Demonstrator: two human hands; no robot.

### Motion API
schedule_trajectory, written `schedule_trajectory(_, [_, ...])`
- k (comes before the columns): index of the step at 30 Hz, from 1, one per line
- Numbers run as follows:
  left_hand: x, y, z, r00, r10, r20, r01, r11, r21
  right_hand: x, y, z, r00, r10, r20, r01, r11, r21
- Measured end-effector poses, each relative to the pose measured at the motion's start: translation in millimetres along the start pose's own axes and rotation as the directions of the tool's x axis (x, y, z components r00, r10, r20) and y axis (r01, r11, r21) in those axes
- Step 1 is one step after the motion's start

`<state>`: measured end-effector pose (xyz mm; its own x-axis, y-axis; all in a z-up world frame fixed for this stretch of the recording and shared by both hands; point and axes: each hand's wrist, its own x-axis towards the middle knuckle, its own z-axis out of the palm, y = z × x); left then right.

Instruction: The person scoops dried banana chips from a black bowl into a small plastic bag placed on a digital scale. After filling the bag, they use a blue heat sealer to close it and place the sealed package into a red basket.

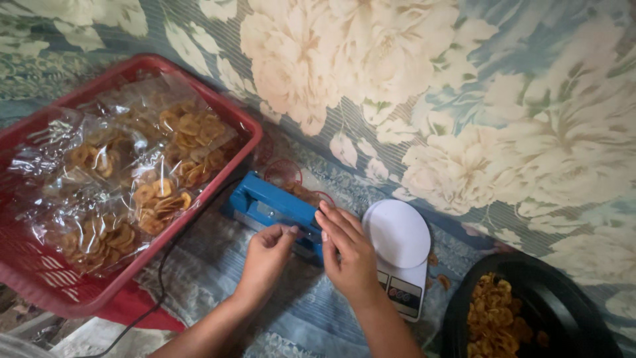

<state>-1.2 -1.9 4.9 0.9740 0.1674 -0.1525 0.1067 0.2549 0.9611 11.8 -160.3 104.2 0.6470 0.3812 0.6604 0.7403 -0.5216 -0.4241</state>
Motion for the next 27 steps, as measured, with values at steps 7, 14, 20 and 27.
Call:
schedule_trajectory(7, [-2.1, 1.7, -2.9, 0.999, -0.035, 0.023, 0.035, 0.999, -0.027, -1.2, -3.9, 1.2, 1.0, 0.007, -0.02, -0.007, 1.0, -0.003])
schedule_trajectory(14, [3.1, -2.5, -3.0, 1.0, 0.009, 0.026, -0.008, 0.999, -0.04, -2.7, -2.3, 3.3, 1.0, -0.002, -0.028, 0.002, 1.0, -0.029])
schedule_trajectory(20, [7.7, -1.1, -1.6, 0.991, 0.124, 0.04, -0.124, 0.992, -0.018, 1.6, -12.6, -9.1, 1.0, -0.024, 0.005, 0.024, 0.999, -0.039])
schedule_trajectory(27, [11.8, 5.6, 7.2, 0.997, 0.08, -0.008, -0.079, 0.994, 0.069, 34.6, -11.4, -37.4, 0.987, 0.155, 0.048, -0.161, 0.971, 0.176])
